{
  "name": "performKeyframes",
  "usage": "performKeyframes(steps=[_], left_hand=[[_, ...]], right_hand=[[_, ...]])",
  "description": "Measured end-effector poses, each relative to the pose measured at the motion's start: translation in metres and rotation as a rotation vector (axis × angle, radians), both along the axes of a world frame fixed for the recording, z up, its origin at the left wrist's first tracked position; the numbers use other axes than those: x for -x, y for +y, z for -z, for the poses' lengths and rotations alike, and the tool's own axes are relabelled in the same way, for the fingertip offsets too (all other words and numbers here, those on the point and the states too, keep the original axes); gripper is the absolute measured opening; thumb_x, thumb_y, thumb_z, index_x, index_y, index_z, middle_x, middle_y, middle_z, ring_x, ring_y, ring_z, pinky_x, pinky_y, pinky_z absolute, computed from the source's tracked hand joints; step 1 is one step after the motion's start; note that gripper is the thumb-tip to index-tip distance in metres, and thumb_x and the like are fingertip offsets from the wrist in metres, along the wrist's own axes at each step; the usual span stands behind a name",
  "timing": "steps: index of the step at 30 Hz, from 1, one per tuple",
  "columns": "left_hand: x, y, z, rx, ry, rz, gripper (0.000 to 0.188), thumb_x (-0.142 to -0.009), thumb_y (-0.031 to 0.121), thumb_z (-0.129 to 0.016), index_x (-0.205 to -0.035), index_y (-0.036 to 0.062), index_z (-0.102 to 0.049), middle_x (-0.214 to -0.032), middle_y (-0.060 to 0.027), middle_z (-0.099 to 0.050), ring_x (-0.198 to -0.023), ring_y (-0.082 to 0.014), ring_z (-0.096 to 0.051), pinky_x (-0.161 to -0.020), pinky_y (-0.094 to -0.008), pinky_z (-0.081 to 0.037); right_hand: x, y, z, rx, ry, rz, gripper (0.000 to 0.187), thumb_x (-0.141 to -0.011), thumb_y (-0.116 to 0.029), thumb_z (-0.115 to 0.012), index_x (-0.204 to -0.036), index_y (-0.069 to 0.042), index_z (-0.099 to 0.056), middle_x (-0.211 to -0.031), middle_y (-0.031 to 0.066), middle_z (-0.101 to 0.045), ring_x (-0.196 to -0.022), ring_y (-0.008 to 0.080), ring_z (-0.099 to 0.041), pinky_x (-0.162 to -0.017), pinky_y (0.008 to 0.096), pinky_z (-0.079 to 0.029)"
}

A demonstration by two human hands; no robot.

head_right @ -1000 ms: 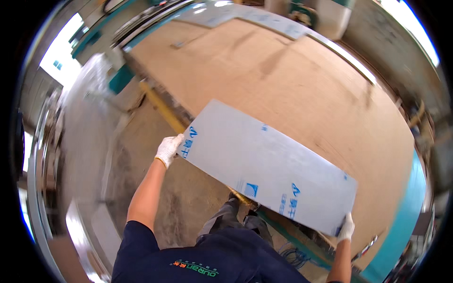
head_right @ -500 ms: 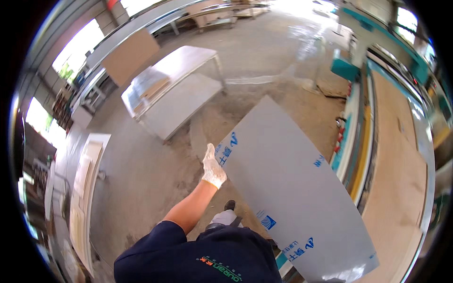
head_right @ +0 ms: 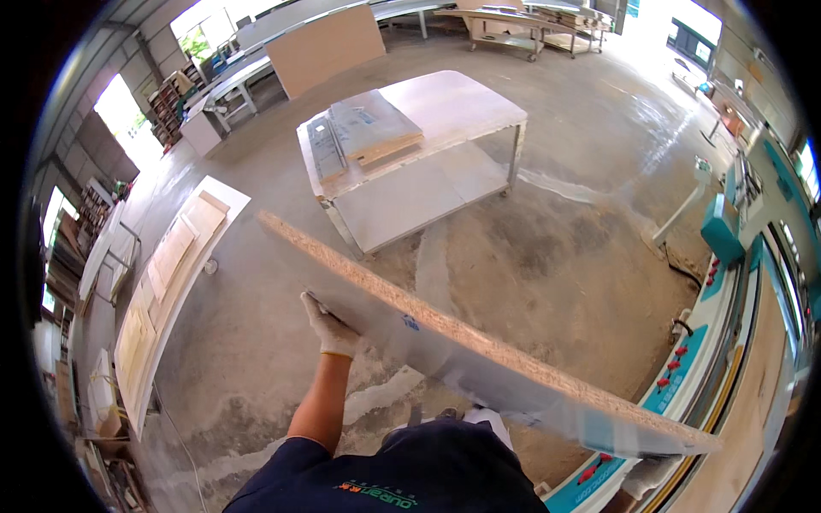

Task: The person picks up rectangular panels from a workbench, wipes them by hand while wearing gloves, and places them onto a separate table in the workshop.

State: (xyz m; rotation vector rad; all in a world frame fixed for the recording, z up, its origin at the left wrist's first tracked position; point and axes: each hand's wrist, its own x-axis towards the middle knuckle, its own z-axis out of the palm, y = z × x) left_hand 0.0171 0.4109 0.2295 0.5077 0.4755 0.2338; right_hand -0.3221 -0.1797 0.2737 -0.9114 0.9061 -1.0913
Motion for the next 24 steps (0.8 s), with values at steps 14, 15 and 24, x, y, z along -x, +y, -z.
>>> performKeyframes(steps=[14,15,24], left_hand=[[-0.248,0.088,-0.071,-0.259,-0.043,-0.068,0.049,-0.111,0.040,-0.046,-0.147,0.0076,-0.054,-0.146,-0.0092,-0.060,-0.134,-0.0295,-0.055,-0.115,-0.0460,-0.044],[-0.258,0.091,-0.075,-0.261,-0.019,-0.032,0.048,-0.111,0.039,-0.046,-0.146,0.0065,-0.055,-0.145,-0.0102,-0.060,-0.134,-0.0302,-0.056,-0.115,-0.0462,-0.044],[-0.404,0.048,0.026,-0.108,0.059,0.014,0.037,-0.106,0.021,-0.061,-0.138,0.0031,-0.058,-0.128,-0.0089,-0.067,-0.115,-0.0249,-0.066,-0.100,-0.0412,-0.057]], right_hand=[[-0.414,0.020,0.170,-0.236,0.059,-0.756,0.047,-0.107,-0.034,-0.060,-0.135,0.003,-0.063,-0.128,0.0086,-0.068,-0.118,0.0226,-0.061,-0.109,0.0369,-0.044],[-0.448,0.052,0.159,-0.334,0.126,-0.735,0.049,-0.108,-0.035,-0.059,-0.138,0.003,-0.062,-0.131,0.0096,-0.067,-0.120,0.0238,-0.061,-0.111,0.0379,-0.043],[-0.630,0.165,0.120,-0.403,0.230,-0.672,0.041,-0.105,-0.030,-0.063,-0.129,0.002,-0.067,-0.123,0.0112,-0.072,-0.106,0.0260,-0.068,-0.096,0.0403,-0.054]])
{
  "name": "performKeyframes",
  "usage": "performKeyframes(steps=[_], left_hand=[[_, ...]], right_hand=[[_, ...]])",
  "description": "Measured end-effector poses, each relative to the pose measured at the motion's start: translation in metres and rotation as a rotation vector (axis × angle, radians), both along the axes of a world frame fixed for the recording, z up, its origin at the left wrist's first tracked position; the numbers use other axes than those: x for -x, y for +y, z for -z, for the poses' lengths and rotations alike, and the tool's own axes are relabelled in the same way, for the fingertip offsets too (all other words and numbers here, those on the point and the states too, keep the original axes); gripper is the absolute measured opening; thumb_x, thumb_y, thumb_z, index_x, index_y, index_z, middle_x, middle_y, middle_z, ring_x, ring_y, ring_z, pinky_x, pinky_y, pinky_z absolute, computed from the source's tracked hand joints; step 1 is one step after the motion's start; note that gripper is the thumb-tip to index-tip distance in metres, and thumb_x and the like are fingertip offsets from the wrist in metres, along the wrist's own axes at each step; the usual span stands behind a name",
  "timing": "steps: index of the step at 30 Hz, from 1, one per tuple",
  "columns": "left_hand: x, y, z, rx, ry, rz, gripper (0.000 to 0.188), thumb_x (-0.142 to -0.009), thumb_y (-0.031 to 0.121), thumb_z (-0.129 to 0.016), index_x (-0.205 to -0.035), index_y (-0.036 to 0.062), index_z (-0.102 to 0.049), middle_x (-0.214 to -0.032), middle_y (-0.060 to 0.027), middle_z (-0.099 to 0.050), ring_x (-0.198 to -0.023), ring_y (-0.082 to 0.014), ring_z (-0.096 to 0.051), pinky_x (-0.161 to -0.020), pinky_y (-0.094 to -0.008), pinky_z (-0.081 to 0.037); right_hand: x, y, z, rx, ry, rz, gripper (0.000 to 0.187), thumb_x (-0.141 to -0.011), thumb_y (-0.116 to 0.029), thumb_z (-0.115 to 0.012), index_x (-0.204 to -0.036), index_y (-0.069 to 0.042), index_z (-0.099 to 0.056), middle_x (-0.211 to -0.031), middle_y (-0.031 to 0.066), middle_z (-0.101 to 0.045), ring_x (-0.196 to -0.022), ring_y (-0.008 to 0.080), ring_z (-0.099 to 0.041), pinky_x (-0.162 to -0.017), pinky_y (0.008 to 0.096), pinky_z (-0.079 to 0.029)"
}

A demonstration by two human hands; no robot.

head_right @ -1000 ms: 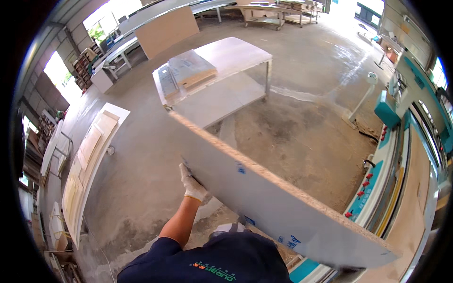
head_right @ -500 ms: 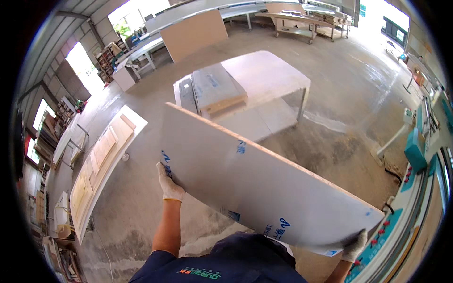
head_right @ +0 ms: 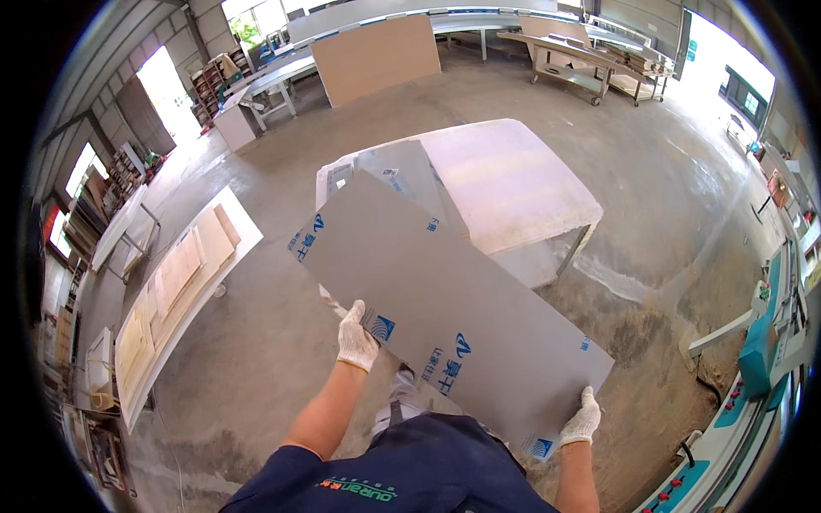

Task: The person picks up rectangular panels from a workbench, wipes them by hand while wearing gloves, and places them onto a separate table in the workshop.

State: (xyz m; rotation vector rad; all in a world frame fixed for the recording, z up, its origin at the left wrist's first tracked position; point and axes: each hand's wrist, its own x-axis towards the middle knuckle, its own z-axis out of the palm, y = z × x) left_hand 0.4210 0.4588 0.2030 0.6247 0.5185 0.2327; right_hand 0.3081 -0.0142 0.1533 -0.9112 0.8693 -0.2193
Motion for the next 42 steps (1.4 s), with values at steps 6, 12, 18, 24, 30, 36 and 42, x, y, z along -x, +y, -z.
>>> performKeyframes(steps=[6,12,18,24,30,36,42], left_hand=[[-0.162,0.069,0.035,-0.036,0.163,0.048,0.030,-0.103,0.020,-0.066,-0.130,0.0063,-0.064,-0.123,-0.0039,-0.068,-0.110,-0.0172,-0.067,-0.097,-0.0331,-0.055],[-0.276,0.096,0.075,0.007,0.202,0.298,0.031,-0.099,0.018,-0.071,-0.129,0.0108,-0.065,-0.127,0.0002,-0.067,-0.117,-0.0126,-0.061,-0.103,-0.0265,-0.048],[-0.352,0.113,0.042,-0.071,0.389,0.323,0.039,-0.098,0.020,-0.073,-0.134,0.0079,-0.064,-0.140,-0.0034,-0.062,-0.133,-0.0156,-0.053,-0.119,-0.0318,-0.035],[-0.381,0.169,0.083,-0.099,0.310,0.509,0.035,-0.099,0.026,-0.071,-0.130,0.0100,-0.063,-0.134,-0.0060,-0.063,-0.128,-0.0214,-0.057,-0.113,-0.0382,-0.042],[-0.358,0.233,0.059,-1.096,0.464,0.361,0.061,-0.094,0.026,-0.073,-0.145,-0.0011,-0.056,-0.117,-0.0143,-0.069,-0.103,-0.0237,-0.069,-0.093,-0.0364,-0.056],[-0.331,0.163,0.049,-1.938,-0.082,0.315,0.067,-0.089,0.020,-0.073,-0.149,-0.0025,-0.052,-0.137,-0.0259,-0.062,-0.123,-0.0426,-0.060,-0.111,-0.0498,-0.046],[-0.216,0.004,0.047,-1.704,-0.897,0.929,0.069,-0.085,0.020,-0.077,-0.147,0.0010,-0.054,-0.133,-0.0276,-0.064,-0.120,-0.0482,-0.060,-0.104,-0.0547,-0.049]], right_hand=[[-0.085,0.107,-0.011,-0.082,-0.053,0.009,0.040,-0.106,-0.028,-0.059,-0.131,0.002,-0.065,-0.124,0.0126,-0.069,-0.109,0.0298,-0.067,-0.098,0.0441,-0.054],[-0.180,0.219,-0.009,-0.070,0.019,0.137,0.039,-0.107,-0.027,-0.055,-0.134,0.001,-0.063,-0.126,0.0129,-0.068,-0.111,0.0308,-0.066,-0.098,0.0460,-0.054],[-0.252,0.297,-0.042,-0.096,0.071,0.293,0.037,-0.107,-0.025,-0.052,-0.133,0.000,-0.063,-0.126,0.0124,-0.067,-0.111,0.0298,-0.067,-0.096,0.0453,-0.055],[-0.258,0.345,-0.036,-0.010,0.056,0.272,0.032,-0.106,-0.020,-0.054,-0.130,-0.001,-0.063,-0.122,0.0114,-0.067,-0.105,0.0247,-0.067,-0.090,0.0404,-0.056],[-0.203,0.304,-0.052,0.307,0.456,-0.589,0.029,-0.101,-0.028,-0.061,-0.108,-0.001,-0.071,-0.090,0.0079,-0.071,-0.081,0.0228,-0.068,-0.078,0.0378,-0.057],[-0.060,0.214,0.036,0.152,0.555,-0.177,0.011,-0.100,-0.016,-0.060,-0.092,-0.007,-0.061,-0.068,0.0014,-0.056,-0.054,0.0139,-0.053,-0.047,0.0324,-0.043],[0.046,0.219,0.004,0.059,0.635,-0.028,0.021,-0.099,-0.017,-0.061,-0.080,-0.012,-0.056,-0.067,-0.0011,-0.052,-0.057,0.0133,-0.051,-0.050,0.0318,-0.040]])
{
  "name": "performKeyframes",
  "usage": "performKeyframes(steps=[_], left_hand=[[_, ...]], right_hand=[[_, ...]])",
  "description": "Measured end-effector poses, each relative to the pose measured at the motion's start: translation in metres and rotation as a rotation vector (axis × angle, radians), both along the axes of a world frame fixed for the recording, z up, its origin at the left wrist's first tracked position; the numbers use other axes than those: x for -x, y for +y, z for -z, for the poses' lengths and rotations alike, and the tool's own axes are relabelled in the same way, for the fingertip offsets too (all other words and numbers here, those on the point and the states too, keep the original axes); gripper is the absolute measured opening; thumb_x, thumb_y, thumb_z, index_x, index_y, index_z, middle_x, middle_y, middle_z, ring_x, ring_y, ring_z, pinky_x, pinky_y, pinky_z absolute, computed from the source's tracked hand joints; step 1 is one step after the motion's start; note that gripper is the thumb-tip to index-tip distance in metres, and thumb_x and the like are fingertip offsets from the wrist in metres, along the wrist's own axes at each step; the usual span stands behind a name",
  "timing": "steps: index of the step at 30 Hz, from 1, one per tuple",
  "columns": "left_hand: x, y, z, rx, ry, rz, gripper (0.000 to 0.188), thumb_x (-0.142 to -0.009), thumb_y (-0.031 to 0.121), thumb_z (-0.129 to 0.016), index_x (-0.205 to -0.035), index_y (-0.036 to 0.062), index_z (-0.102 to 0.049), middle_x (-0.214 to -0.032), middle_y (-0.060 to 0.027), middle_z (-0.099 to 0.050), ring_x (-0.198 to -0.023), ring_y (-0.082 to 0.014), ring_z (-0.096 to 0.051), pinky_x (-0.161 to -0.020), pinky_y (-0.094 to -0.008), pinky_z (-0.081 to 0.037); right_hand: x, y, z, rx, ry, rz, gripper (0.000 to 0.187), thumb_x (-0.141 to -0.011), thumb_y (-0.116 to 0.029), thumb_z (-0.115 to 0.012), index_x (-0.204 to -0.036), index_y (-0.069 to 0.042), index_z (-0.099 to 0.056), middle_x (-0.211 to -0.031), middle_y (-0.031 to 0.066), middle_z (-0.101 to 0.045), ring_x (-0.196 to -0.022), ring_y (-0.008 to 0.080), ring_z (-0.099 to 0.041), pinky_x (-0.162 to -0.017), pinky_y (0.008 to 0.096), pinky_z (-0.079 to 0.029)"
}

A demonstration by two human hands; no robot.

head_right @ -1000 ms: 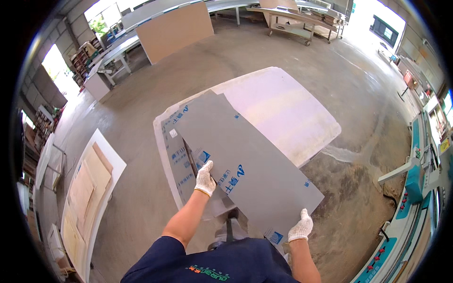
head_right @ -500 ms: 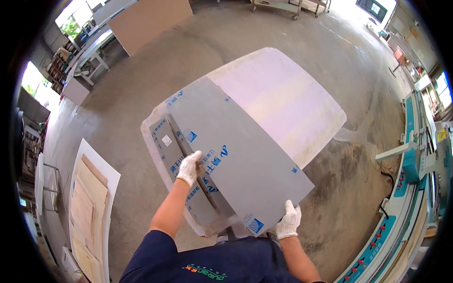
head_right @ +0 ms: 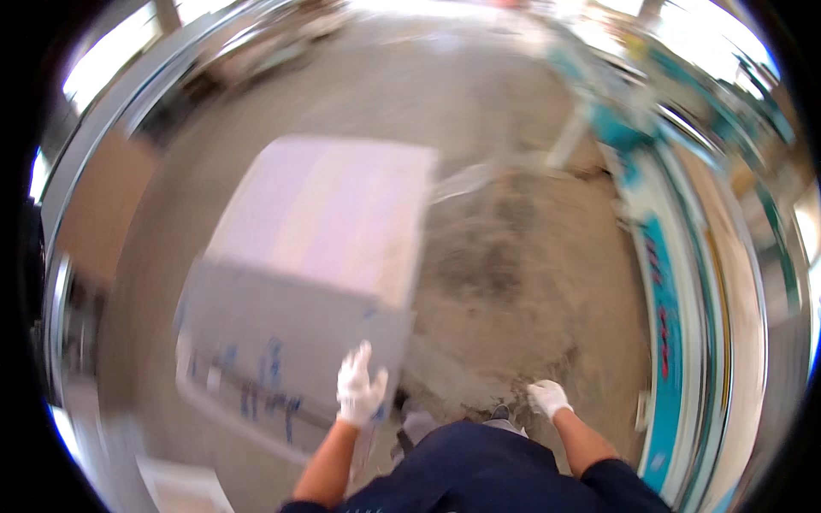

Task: The person picks up rectangular panels from a workbench, wipes them by hand while wearing gloves, and places them onto a separate table in the workshop.

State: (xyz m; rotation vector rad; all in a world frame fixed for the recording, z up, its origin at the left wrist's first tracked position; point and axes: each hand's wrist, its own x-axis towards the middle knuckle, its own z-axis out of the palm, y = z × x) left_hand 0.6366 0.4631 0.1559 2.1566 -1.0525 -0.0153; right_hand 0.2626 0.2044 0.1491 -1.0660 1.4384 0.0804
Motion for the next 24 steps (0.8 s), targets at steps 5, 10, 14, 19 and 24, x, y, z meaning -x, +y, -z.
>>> performKeyframes(steps=[5,10,14,19,24], left_hand=[[0.095,-0.077,0.000,-0.297,0.263,0.701,0.053,-0.089,0.035,-0.070,-0.132,0.0056,-0.064,-0.113,-0.0210,-0.072,-0.107,-0.0423,-0.067,-0.094,-0.0522,-0.054],[0.199,-0.146,0.019,-0.597,0.183,0.938,0.050,-0.092,0.039,-0.065,-0.132,0.0100,-0.065,-0.120,-0.0189,-0.071,-0.113,-0.0404,-0.066,-0.097,-0.0502,-0.053],[0.245,-0.206,0.041,-0.811,0.189,1.008,0.055,-0.094,0.039,-0.064,-0.141,0.0116,-0.063,-0.134,-0.0184,-0.069,-0.124,-0.0376,-0.065,-0.105,-0.0459,-0.051],[0.323,-0.317,-0.023,-0.937,0.171,1.013,0.055,-0.093,0.041,-0.065,-0.136,0.0077,-0.068,-0.122,-0.0171,-0.075,-0.118,-0.0349,-0.069,-0.104,-0.0432,-0.053],[0.369,-0.461,0.037,-0.871,0.099,1.156,0.055,-0.092,0.041,-0.066,-0.134,0.0065,-0.069,-0.118,-0.0178,-0.076,-0.114,-0.0341,-0.071,-0.102,-0.0427,-0.054]], right_hand=[[0.052,0.008,0.007,0.147,0.254,-0.369,0.041,-0.090,-0.038,-0.058,-0.107,-0.006,-0.076,-0.092,0.0146,-0.077,-0.085,0.0316,-0.074,-0.081,0.0453,-0.056],[0.209,0.008,0.027,0.291,0.219,-0.132,0.046,-0.089,-0.042,-0.058,-0.111,-0.006,-0.077,-0.106,0.0183,-0.076,-0.096,0.0341,-0.074,-0.088,0.0443,-0.057],[0.323,-0.002,0.057,0.298,0.388,0.167,0.048,-0.089,-0.042,-0.060,-0.117,-0.007,-0.077,-0.122,0.0200,-0.074,-0.116,0.0393,-0.069,-0.101,0.0457,-0.054],[0.388,-0.043,0.033,0.313,0.348,0.458,0.049,-0.090,-0.043,-0.061,-0.116,-0.005,-0.077,-0.121,0.0216,-0.074,-0.117,0.0420,-0.068,-0.103,0.0477,-0.053],[0.422,-0.073,0.059,0.264,0.262,0.561,0.049,-0.093,-0.044,-0.059,-0.121,-0.008,-0.076,-0.124,0.0198,-0.074,-0.121,0.0393,-0.067,-0.104,0.0455,-0.052]])
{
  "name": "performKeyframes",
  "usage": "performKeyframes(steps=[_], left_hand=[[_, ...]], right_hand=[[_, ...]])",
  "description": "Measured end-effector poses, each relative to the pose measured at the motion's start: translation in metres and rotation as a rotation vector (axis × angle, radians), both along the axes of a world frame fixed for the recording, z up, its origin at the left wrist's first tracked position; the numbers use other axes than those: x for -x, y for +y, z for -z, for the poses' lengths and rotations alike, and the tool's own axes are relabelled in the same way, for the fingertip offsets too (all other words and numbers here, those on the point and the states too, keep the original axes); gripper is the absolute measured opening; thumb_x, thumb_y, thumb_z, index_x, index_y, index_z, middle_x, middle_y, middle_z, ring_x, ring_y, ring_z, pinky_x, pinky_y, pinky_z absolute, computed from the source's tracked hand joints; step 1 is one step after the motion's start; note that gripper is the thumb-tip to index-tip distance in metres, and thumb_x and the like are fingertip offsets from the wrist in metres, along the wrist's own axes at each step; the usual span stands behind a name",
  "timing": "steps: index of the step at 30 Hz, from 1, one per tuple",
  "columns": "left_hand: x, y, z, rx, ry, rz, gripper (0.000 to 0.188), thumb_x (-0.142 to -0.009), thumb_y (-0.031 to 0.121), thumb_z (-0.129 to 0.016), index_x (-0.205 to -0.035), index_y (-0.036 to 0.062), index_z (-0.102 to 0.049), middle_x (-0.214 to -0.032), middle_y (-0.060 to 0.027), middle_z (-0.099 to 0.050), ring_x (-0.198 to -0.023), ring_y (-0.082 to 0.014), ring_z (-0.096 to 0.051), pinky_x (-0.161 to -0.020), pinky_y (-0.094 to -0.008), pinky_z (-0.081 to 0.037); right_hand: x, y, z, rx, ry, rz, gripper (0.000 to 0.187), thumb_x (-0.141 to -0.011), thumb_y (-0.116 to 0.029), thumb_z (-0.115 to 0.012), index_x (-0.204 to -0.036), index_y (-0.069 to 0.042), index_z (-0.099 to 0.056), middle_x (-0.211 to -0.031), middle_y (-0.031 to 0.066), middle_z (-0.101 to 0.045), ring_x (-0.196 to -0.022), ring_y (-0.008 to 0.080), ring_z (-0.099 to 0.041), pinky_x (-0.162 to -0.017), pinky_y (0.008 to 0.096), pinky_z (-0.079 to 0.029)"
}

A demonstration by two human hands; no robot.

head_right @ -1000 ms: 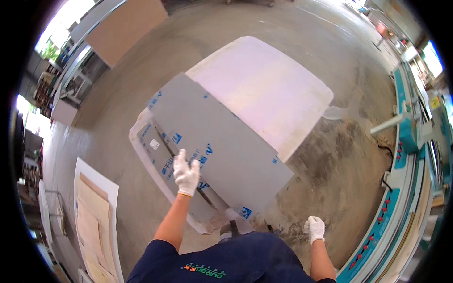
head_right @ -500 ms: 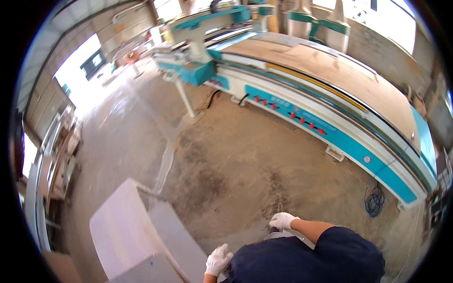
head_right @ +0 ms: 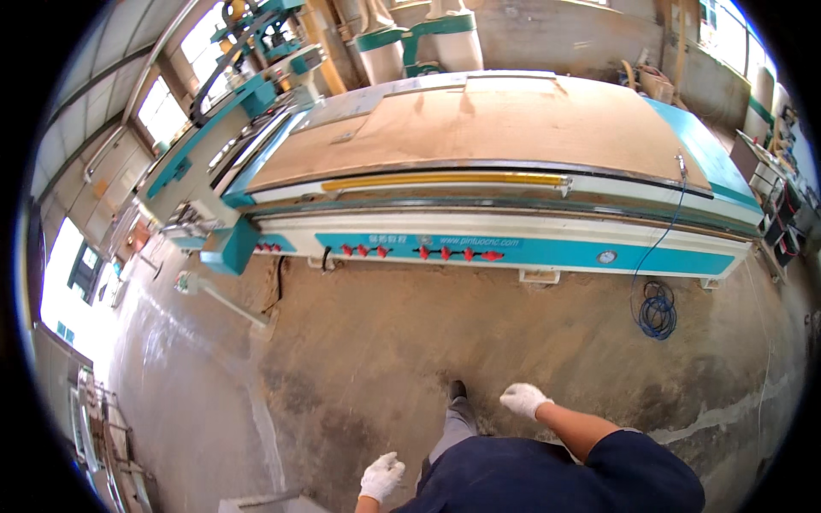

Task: The person picks up rectangular panels from a workbench, wipes them by hand while wearing gloves, and places them onto a separate table in the workshop.

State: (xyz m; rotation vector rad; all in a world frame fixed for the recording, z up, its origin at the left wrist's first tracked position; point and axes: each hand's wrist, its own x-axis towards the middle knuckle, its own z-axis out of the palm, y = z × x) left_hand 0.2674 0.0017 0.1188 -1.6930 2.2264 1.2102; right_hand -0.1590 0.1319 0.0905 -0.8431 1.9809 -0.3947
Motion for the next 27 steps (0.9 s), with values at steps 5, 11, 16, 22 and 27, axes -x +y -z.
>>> performKeyframes(steps=[5,11,16,22,27], left_hand=[[0.131,-0.138,0.004,0.036,0.078,0.140,0.058,-0.093,0.044,-0.063,-0.134,0.0037,-0.068,-0.118,-0.0192,-0.076,-0.113,-0.0352,-0.071,-0.102,-0.0441,-0.054],[0.360,-0.271,-0.013,0.144,0.253,0.591,0.058,-0.097,0.045,-0.059,-0.142,0.0070,-0.063,-0.144,-0.0210,-0.063,-0.137,-0.0371,-0.056,-0.116,-0.0439,-0.044],[0.583,-0.337,-0.055,0.240,0.396,0.796,0.061,-0.097,0.043,-0.061,-0.144,0.0049,-0.059,-0.142,-0.0234,-0.063,-0.137,-0.0404,-0.055,-0.115,-0.0479,-0.044],[0.835,-0.388,-0.057,0.633,0.540,0.784,0.062,-0.090,0.037,-0.070,-0.141,0.0037,-0.060,-0.129,-0.0258,-0.065,-0.123,-0.0447,-0.060,-0.107,-0.0517,-0.048],[0.975,-0.455,-0.014,0.809,0.142,0.500,0.078,-0.095,0.047,-0.063,-0.156,0.0025,-0.044,-0.162,-0.0237,-0.042,-0.152,-0.0409,-0.034,-0.125,-0.0526,-0.025]], right_hand=[[0.060,0.008,0.007,-0.185,0.003,-0.130,0.051,-0.093,-0.045,-0.058,-0.127,-0.011,-0.074,-0.128,0.0181,-0.073,-0.122,0.0366,-0.067,-0.105,0.0448,-0.051],[0.190,0.062,0.041,0.017,0.137,0.724,0.031,-0.093,-0.026,-0.062,-0.113,-0.007,-0.077,-0.094,0.0102,-0.077,-0.082,0.0243,-0.072,-0.076,0.0371,-0.057],[0.256,0.045,-0.031,0.032,0.408,1.031,0.037,-0.084,-0.029,-0.067,-0.111,-0.006,-0.079,-0.112,0.0194,-0.077,-0.110,0.0334,-0.073,-0.097,0.0410,-0.056],[0.461,-0.019,-0.054,0.349,0.557,0.968,0.034,-0.090,-0.018,-0.069,-0.119,-0.001,-0.073,-0.114,0.0191,-0.076,-0.110,0.0328,-0.073,-0.098,0.0392,-0.056],[0.664,-0.109,-0.088,0.617,0.573,0.873,0.037,-0.089,-0.011,-0.073,-0.124,-0.001,-0.069,-0.117,0.0190,-0.073,-0.108,0.0306,-0.074,-0.097,0.0384,-0.057]])
